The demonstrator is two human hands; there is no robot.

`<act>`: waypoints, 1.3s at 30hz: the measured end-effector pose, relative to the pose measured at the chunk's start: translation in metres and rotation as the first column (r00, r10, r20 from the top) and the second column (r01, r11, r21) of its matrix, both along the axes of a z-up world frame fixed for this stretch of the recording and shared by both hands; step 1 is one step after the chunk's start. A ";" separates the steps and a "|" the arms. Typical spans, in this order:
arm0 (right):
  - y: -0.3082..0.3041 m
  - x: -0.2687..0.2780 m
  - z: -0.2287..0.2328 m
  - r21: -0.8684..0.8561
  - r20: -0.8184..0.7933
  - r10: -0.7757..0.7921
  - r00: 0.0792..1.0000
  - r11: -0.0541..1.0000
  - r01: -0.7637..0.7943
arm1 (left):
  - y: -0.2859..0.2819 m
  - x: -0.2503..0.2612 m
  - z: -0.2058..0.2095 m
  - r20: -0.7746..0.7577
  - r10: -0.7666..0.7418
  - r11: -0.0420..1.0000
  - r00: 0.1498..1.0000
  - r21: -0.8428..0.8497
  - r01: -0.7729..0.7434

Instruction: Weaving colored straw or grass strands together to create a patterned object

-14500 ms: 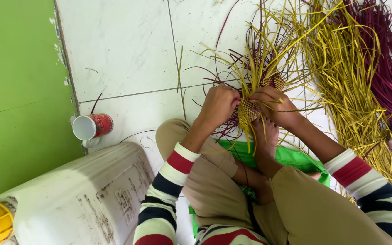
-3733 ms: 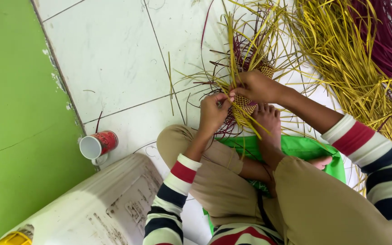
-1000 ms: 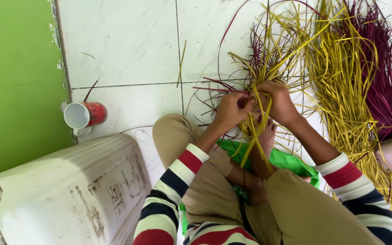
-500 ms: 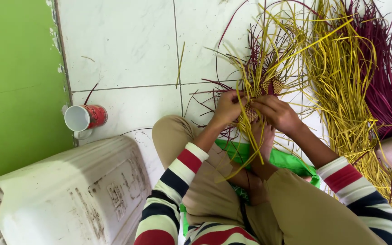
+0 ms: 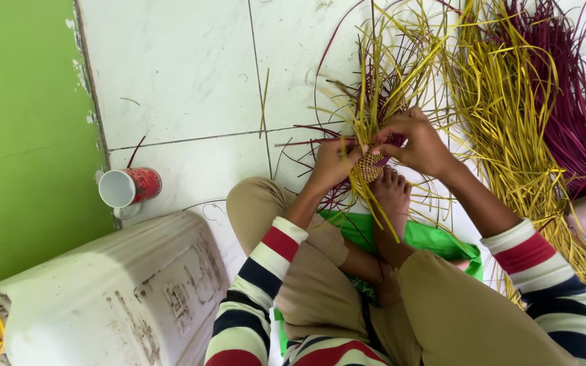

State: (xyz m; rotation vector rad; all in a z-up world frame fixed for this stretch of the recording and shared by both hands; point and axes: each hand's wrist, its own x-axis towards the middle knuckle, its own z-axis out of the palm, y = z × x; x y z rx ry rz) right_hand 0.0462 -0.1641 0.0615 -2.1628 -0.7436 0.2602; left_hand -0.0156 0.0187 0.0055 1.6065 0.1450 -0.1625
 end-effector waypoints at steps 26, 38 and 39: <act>-0.013 -0.029 -0.057 -0.110 0.735 -0.020 0.678 0.983 0.149 | -0.013 0.007 0.035 0.143 -0.017 0.991 0.990 0.131 -0.002; -0.001 -0.010 -0.027 -0.057 0.103 -0.157 0.982 0.985 0.163 | -0.005 0.005 0.048 0.135 0.072 0.992 0.988 0.095 -0.085; -0.002 -0.011 -0.028 -0.037 0.102 -0.158 0.982 0.986 0.162 | -0.006 0.005 0.044 0.133 0.074 0.991 0.988 0.105 -0.088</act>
